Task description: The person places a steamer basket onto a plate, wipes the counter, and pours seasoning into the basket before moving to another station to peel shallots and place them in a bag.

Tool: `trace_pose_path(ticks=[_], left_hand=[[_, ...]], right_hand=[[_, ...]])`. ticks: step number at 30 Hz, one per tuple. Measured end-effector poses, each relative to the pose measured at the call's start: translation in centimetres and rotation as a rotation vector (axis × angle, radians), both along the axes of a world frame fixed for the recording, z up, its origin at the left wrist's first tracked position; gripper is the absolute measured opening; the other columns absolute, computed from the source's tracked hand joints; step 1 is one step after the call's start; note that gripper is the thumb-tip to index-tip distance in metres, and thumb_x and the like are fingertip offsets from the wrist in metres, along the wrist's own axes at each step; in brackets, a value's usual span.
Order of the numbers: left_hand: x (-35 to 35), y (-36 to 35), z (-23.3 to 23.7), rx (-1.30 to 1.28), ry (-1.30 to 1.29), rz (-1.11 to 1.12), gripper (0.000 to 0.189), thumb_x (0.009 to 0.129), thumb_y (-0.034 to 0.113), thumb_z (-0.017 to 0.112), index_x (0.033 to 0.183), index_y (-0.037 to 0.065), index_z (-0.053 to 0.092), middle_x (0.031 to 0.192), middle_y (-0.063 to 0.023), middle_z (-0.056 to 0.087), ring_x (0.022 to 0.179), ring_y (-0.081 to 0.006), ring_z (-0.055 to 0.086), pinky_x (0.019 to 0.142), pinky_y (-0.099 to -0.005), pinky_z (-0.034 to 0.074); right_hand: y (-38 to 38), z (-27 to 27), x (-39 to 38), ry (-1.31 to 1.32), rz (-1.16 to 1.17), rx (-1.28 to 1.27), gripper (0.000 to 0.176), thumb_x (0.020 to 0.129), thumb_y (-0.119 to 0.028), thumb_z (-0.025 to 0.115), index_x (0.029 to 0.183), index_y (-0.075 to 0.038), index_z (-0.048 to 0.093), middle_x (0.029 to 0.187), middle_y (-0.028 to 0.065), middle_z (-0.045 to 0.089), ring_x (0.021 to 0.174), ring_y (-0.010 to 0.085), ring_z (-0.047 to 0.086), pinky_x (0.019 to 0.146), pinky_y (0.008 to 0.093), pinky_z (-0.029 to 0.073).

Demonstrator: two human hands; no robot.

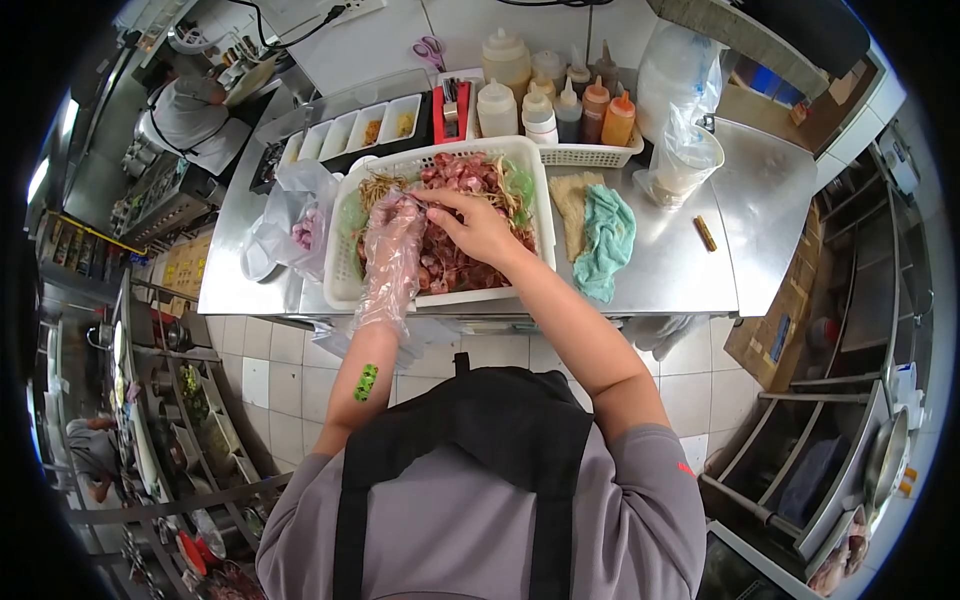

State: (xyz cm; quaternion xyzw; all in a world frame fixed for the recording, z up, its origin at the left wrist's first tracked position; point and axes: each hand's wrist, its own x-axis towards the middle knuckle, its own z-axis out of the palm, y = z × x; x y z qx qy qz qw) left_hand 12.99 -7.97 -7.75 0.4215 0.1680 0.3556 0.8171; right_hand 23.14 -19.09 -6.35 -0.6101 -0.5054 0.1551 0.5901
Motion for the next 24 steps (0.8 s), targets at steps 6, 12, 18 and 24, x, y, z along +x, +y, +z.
trace_pose_path(ticks=[6, 12, 18, 24], left_hand=[[-0.6, -0.8, 2.0, 0.047, 0.007, -0.090, 0.048, 0.083, 0.004, 0.061, 0.127, 0.000, 0.042, 0.114, -0.0111, 0.052, 0.099, -0.0168, 0.055, 0.088, -0.0268, 0.048], [-0.1, -0.7, 1.7, 0.037, 0.006, -0.083, 0.051, 0.087, 0.007, 0.056, 0.134, -0.001, 0.037, 0.128, -0.0144, 0.045, 0.115, -0.0190, 0.048, 0.096, -0.0295, 0.043], [-0.1, -0.2, 1.2, -0.015, 0.017, -0.092, 0.046, 0.089, 0.005, 0.054, 0.132, -0.003, 0.039, 0.124, -0.0146, 0.049, 0.111, -0.0202, 0.052, 0.096, -0.0306, 0.044], [-0.2, 0.3, 0.3, -0.020, -0.011, -0.131, 0.044, 0.088, 0.007, 0.059, 0.128, -0.003, 0.043, 0.119, -0.0133, 0.053, 0.107, -0.0197, 0.054, 0.089, -0.0286, 0.048]], right_hand=[[0.4, -0.6, 0.4, -0.042, -0.009, 0.145, 0.031, 0.093, -0.015, 0.053, 0.123, -0.008, 0.056, 0.094, 0.0054, 0.064, 0.087, 0.0141, 0.059, 0.079, 0.0269, 0.046], [-0.3, 0.3, 0.2, 0.479, 0.095, -0.036, 0.030, 0.095, -0.019, 0.052, 0.124, -0.014, 0.057, 0.066, -0.0069, 0.044, 0.050, 0.0005, 0.032, 0.043, 0.0178, 0.023], [-0.3, 0.1, 0.4, 0.175, 0.061, -0.089, 0.029, 0.091, -0.015, 0.055, 0.120, -0.007, 0.059, 0.114, 0.0067, 0.062, 0.105, 0.0144, 0.055, 0.094, 0.0281, 0.040], [0.2, -1.1, 1.1, 0.313, -0.028, 0.038, 0.029, 0.091, -0.014, 0.056, 0.120, -0.007, 0.059, 0.116, 0.0071, 0.062, 0.105, 0.0144, 0.056, 0.094, 0.0276, 0.040]])
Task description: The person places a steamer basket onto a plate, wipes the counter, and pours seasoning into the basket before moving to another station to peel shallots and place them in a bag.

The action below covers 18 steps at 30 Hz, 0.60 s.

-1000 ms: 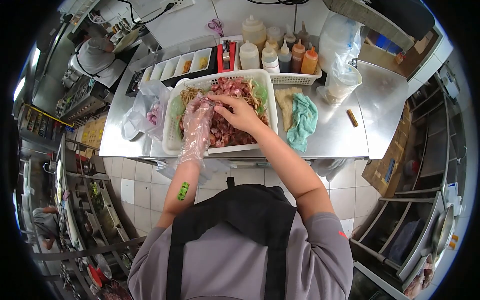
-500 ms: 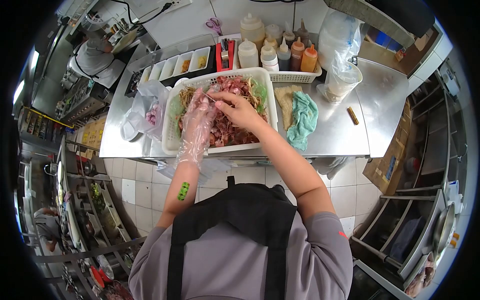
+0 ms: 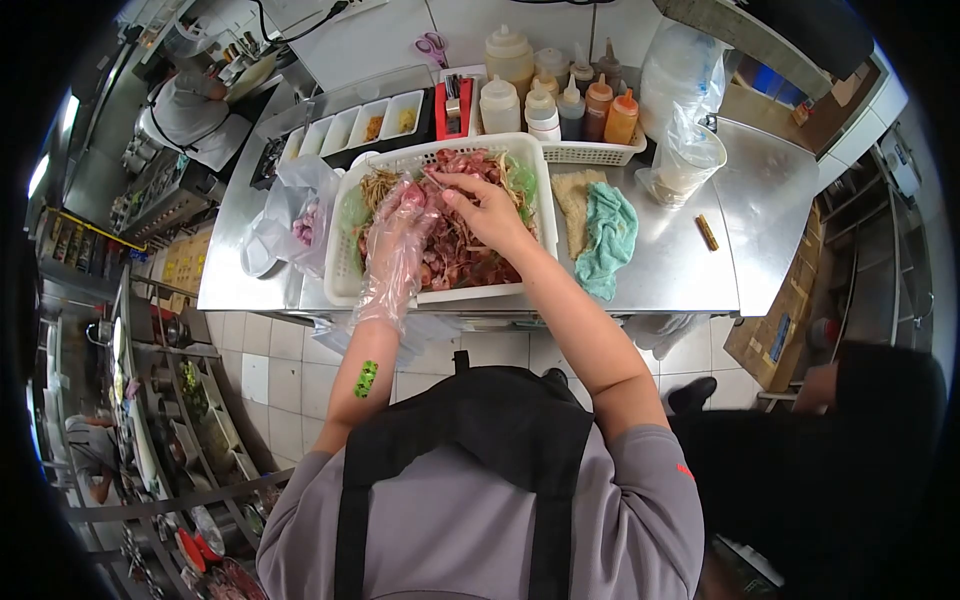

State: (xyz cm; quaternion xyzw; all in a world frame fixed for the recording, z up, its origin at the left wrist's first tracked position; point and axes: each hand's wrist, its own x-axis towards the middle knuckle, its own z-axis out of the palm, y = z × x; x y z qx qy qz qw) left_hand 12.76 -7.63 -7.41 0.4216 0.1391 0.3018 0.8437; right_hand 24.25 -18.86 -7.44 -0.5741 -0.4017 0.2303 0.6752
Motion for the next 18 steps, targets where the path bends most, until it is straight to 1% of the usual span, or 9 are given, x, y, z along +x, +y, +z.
trace_pose_path(ticks=[2, 3, 5, 6, 8, 9, 12, 16, 18], left_hand=[[-0.1, -0.1, 0.2, -0.006, 0.082, -0.020, 0.043, 0.088, 0.008, 0.060, 0.126, -0.002, 0.045, 0.118, -0.0115, 0.053, 0.106, -0.0190, 0.055, 0.087, -0.0289, 0.049], [-0.2, -0.3, 0.5, -0.006, 0.082, -0.020, 0.043, 0.088, 0.008, 0.060, 0.126, -0.002, 0.045, 0.118, -0.0115, 0.053, 0.106, -0.0190, 0.055, 0.087, -0.0289, 0.049], [-0.1, -0.7, 1.0, -0.042, 0.111, 0.063, 0.042, 0.088, 0.008, 0.060, 0.126, -0.001, 0.045, 0.117, -0.0100, 0.054, 0.103, -0.0179, 0.056, 0.085, -0.0282, 0.050], [-0.1, -0.7, 0.9, -0.041, 0.110, 0.065, 0.042, 0.088, 0.008, 0.060, 0.126, -0.001, 0.045, 0.117, -0.0100, 0.054, 0.103, -0.0179, 0.056, 0.085, -0.0282, 0.050], [0.0, -0.5, 0.4, -0.092, 0.004, 0.068, 0.041, 0.087, 0.008, 0.061, 0.125, -0.001, 0.047, 0.115, -0.0090, 0.055, 0.100, -0.0163, 0.056, 0.083, -0.0269, 0.049], [0.0, -0.3, 0.1, -0.091, 0.004, 0.069, 0.041, 0.087, 0.008, 0.061, 0.125, -0.001, 0.047, 0.115, -0.0090, 0.055, 0.100, -0.0163, 0.056, 0.083, -0.0269, 0.049], [-0.1, 0.1, -0.6, -0.049, -0.012, 0.036, 0.042, 0.086, 0.007, 0.061, 0.125, -0.001, 0.047, 0.111, -0.0081, 0.056, 0.097, -0.0152, 0.056, 0.083, -0.0257, 0.048], [-0.3, 0.1, -0.3, -0.022, -0.009, 0.010, 0.041, 0.085, 0.006, 0.061, 0.124, -0.003, 0.048, 0.107, -0.0085, 0.057, 0.093, -0.0150, 0.057, 0.083, -0.0267, 0.047], [-0.3, 0.1, -0.2, -0.013, 0.001, 0.018, 0.040, 0.085, 0.005, 0.060, 0.123, -0.003, 0.049, 0.106, -0.0090, 0.057, 0.092, -0.0150, 0.057, 0.082, -0.0266, 0.047]], right_hand=[[-0.4, 0.4, 0.1, -0.047, -0.076, -0.081, 0.032, 0.094, -0.017, 0.054, 0.125, -0.009, 0.055, 0.101, -0.0008, 0.059, 0.076, 0.0043, 0.048, 0.064, 0.0172, 0.041], [-0.3, 0.4, 0.1, -0.048, -0.076, -0.081, 0.032, 0.094, -0.017, 0.054, 0.125, -0.009, 0.055, 0.101, -0.0008, 0.059, 0.076, 0.0043, 0.048, 0.064, 0.0172, 0.041], [-0.3, 0.5, -0.2, -0.055, -0.053, -0.010, 0.036, 0.093, -0.016, 0.054, 0.128, -0.009, 0.051, 0.104, 0.0001, 0.058, 0.081, 0.0071, 0.050, 0.073, 0.0209, 0.043], [-0.4, 0.5, -0.2, -0.056, -0.051, -0.009, 0.036, 0.093, -0.016, 0.054, 0.128, -0.009, 0.051, 0.104, 0.0001, 0.058, 0.081, 0.0071, 0.050, 0.073, 0.0209, 0.043], [-0.7, 0.7, -0.1, -0.169, 0.123, -0.005, 0.040, 0.090, -0.012, 0.056, 0.129, -0.010, 0.050, 0.124, 0.0066, 0.057, 0.107, 0.0146, 0.054, 0.093, 0.0288, 0.041], [-0.8, 1.0, -0.3, -0.211, 0.149, -0.003, 0.040, 0.089, -0.011, 0.056, 0.128, -0.010, 0.051, 0.126, 0.0077, 0.055, 0.112, 0.0177, 0.053, 0.096, 0.0308, 0.040], [-0.5, 1.0, -0.6, -0.368, 0.090, 0.026, 0.040, 0.089, -0.011, 0.056, 0.128, -0.010, 0.051, 0.127, 0.0083, 0.055, 0.116, 0.0208, 0.053, 0.098, 0.0318, 0.039], [-0.5, 1.0, -0.8, -0.347, 0.083, 0.004, 0.037, 0.088, -0.011, 0.056, 0.126, -0.011, 0.054, 0.125, 0.0082, 0.057, 0.117, 0.0225, 0.053, 0.099, 0.0323, 0.039], [-0.4, 0.9, -0.8, -0.416, 0.052, 0.011, 0.035, 0.088, -0.011, 0.057, 0.123, -0.013, 0.056, 0.120, 0.0094, 0.060, 0.112, 0.0252, 0.057, 0.096, 0.0329, 0.042]])
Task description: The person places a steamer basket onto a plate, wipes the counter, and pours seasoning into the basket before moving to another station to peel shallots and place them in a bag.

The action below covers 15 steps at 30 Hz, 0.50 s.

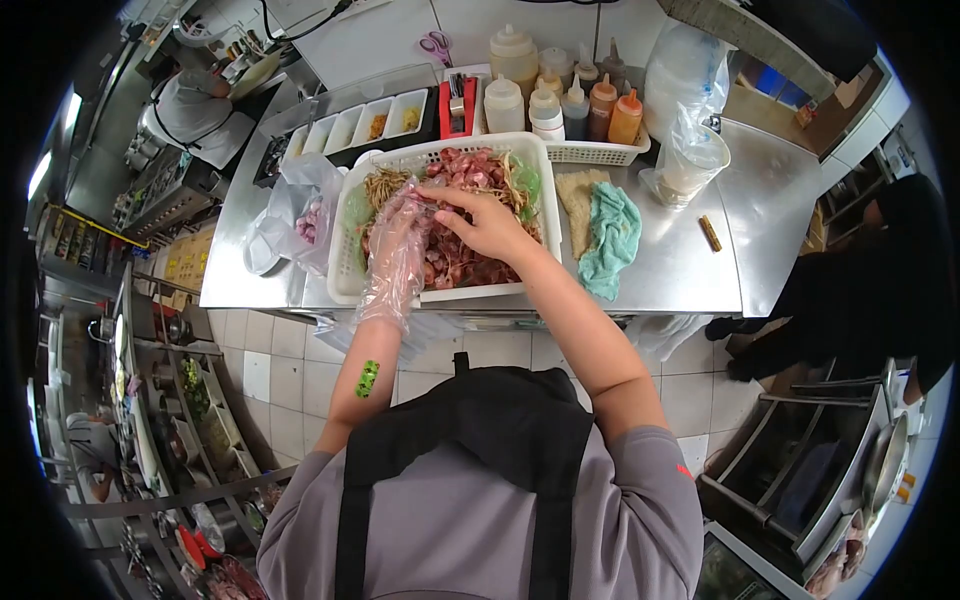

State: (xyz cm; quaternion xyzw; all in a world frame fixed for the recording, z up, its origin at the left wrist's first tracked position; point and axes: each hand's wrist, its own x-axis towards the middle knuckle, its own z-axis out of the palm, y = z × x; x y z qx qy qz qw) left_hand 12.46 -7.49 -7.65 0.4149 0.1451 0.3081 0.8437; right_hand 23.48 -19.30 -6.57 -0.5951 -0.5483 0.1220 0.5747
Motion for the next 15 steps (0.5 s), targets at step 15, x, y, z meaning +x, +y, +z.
trace_pose_path(ticks=[15], left_hand=[[0.10, 0.14, 0.29, 0.064, 0.056, -0.079, 0.036, 0.088, 0.007, 0.056, 0.121, -0.005, 0.051, 0.109, -0.0094, 0.058, 0.091, -0.0142, 0.057, 0.079, -0.0239, 0.047]], right_hand=[[0.13, -0.03, -0.01, 0.089, -0.086, 0.013, 0.029, 0.090, -0.009, 0.055, 0.118, -0.006, 0.059, 0.114, 0.0088, 0.063, 0.107, 0.0184, 0.057, 0.094, 0.0303, 0.041]])
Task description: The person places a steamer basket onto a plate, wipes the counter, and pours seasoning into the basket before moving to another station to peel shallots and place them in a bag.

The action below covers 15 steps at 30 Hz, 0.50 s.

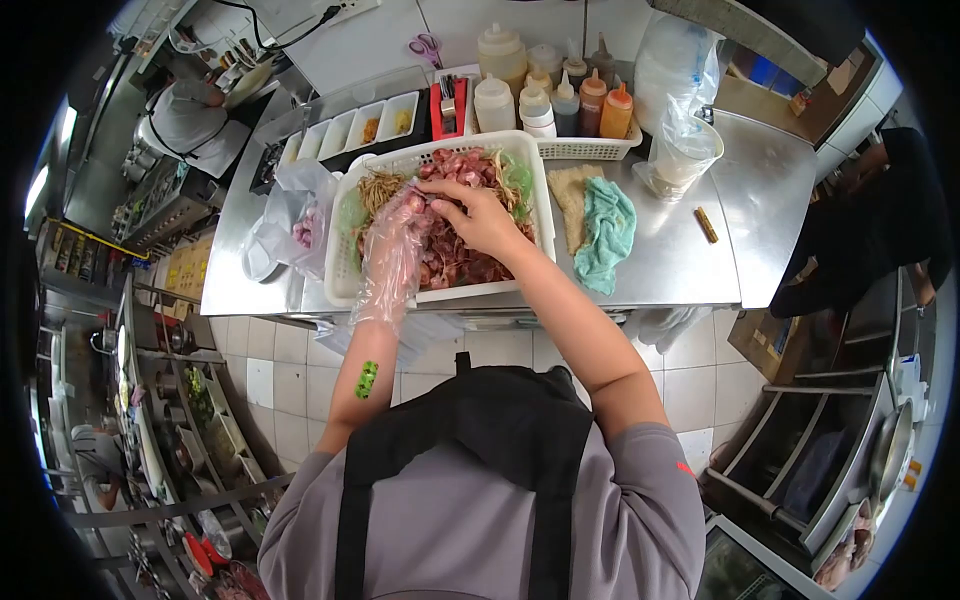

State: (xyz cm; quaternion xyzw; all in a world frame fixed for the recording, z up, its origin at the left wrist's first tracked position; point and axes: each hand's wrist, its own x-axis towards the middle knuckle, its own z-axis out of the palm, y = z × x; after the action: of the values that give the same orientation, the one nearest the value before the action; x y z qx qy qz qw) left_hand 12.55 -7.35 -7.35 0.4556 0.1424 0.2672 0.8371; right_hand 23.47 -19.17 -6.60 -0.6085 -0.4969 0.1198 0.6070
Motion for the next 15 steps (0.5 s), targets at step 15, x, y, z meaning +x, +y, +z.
trace_pose_path(ticks=[15], left_hand=[[-0.32, -0.54, 0.70, -0.036, -0.085, -0.059, 0.041, 0.092, 0.009, 0.050, 0.129, -0.006, 0.043, 0.123, -0.0141, 0.052, 0.110, -0.0186, 0.053, 0.096, -0.0295, 0.043]], right_hand=[[-0.57, 0.15, 0.42, 0.191, 0.152, -0.045, 0.039, 0.091, -0.017, 0.056, 0.128, -0.006, 0.051, 0.127, 0.0056, 0.055, 0.111, 0.0164, 0.052, 0.094, 0.0300, 0.040]])
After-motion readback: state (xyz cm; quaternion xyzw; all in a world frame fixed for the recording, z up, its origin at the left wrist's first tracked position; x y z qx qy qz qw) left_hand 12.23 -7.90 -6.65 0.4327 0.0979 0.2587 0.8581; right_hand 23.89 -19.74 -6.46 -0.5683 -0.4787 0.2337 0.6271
